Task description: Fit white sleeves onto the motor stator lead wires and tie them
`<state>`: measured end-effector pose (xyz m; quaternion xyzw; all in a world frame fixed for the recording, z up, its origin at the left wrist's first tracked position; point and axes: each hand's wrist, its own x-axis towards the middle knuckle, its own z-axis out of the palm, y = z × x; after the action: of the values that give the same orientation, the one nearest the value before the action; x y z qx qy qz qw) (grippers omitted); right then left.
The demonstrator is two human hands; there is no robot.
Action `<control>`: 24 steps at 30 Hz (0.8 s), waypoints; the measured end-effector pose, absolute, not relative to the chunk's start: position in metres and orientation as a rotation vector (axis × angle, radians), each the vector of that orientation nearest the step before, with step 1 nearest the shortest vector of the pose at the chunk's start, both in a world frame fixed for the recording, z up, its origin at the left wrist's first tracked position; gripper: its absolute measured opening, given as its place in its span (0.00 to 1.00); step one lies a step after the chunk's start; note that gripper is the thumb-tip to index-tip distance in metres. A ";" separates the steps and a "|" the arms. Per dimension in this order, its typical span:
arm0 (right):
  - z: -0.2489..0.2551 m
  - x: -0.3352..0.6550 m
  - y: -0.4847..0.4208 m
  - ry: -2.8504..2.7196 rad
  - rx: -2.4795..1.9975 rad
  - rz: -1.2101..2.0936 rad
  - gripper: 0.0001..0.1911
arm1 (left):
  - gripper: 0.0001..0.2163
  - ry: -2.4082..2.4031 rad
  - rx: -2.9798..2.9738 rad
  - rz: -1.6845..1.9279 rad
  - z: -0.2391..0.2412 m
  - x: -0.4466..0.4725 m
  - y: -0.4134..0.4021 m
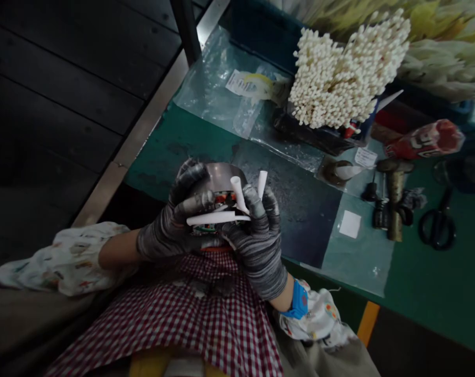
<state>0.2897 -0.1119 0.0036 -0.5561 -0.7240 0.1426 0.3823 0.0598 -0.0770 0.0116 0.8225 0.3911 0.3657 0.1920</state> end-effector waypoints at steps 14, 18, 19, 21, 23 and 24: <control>0.008 0.348 -0.076 -2.048 -1.075 0.631 0.22 | 0.29 1.047 2.382 1.020 0.028 0.088 -0.051; 0.010 0.352 -0.058 -2.115 -0.958 0.679 0.16 | 0.31 1.045 2.419 0.879 0.034 0.090 -0.046; 0.011 0.353 -0.055 -2.132 -0.951 0.681 0.16 | 0.31 1.036 2.421 0.858 0.036 0.091 -0.046; 0.014 0.354 -0.052 -2.155 -0.952 0.680 0.17 | 0.31 1.012 2.421 0.840 0.039 0.091 -0.044; 0.016 0.353 -0.051 -2.163 -0.967 0.678 0.16 | 0.32 1.004 2.419 0.824 0.042 0.091 -0.044; 0.017 0.353 -0.051 -2.168 -0.973 0.678 0.15 | 0.33 1.003 2.419 0.812 0.044 0.091 -0.044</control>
<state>0.3527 -0.0512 0.0165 -0.3718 -0.8285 0.2590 0.3290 0.0907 -0.0438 0.0436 0.8648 0.3584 0.2903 0.1986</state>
